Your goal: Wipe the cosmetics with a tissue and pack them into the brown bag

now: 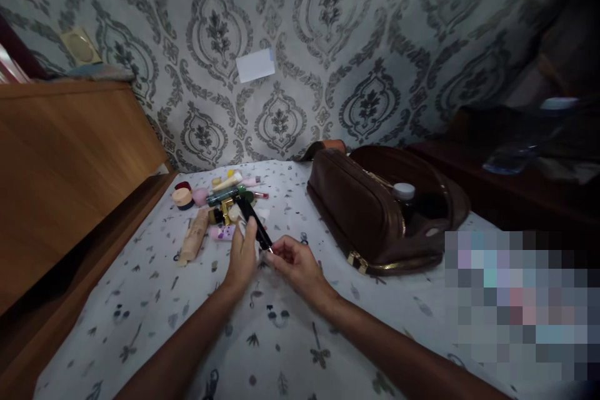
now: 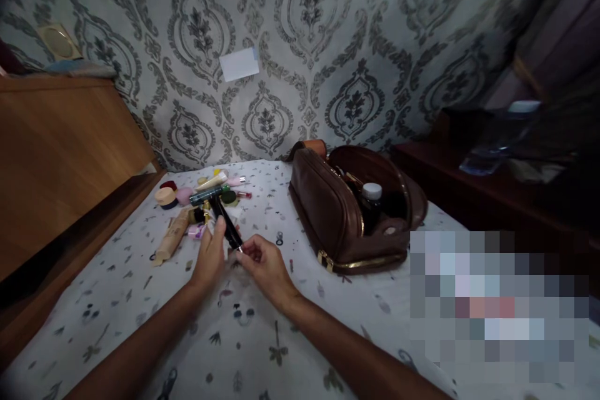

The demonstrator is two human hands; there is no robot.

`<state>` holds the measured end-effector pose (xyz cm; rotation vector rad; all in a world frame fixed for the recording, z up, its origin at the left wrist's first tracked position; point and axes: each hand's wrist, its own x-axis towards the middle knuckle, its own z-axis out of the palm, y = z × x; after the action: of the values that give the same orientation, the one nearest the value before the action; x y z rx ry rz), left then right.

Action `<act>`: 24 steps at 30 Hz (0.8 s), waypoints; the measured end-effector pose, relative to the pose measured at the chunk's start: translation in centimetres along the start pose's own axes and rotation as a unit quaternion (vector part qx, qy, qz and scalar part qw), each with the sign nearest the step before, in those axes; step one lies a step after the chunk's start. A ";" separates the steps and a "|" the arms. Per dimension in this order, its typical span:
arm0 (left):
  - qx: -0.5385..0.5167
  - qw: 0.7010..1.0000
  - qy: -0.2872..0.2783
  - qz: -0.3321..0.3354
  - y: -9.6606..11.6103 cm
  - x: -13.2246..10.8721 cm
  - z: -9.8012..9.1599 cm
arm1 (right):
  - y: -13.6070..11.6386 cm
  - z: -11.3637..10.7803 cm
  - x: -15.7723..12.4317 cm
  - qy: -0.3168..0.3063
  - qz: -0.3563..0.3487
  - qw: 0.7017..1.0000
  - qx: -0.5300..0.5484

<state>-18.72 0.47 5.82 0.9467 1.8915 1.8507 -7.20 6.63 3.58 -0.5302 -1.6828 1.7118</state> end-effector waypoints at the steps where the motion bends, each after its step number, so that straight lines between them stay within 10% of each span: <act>1: 0.017 1.000 -0.025 0.010 0.0 -0.4 0.3 | 0.0 -0.1 0.1 0.011 -0.017 1.000 -0.012; 9: 0.033 0.986 -0.157 0.042 0.4 -1.9 1.5 | 0.4 -0.8 0.6 0.101 -0.092 0.982 -0.132; 24: 0.034 0.995 0.090 -0.012 0.4 1.0 -1.4 | -0.4 -0.3 -0.8 0.050 -0.083 0.945 -0.313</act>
<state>-20.30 0.07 6.56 0.7978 2.0722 1.9256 -6.41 6.25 3.79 -0.7201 -2.1205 0.9896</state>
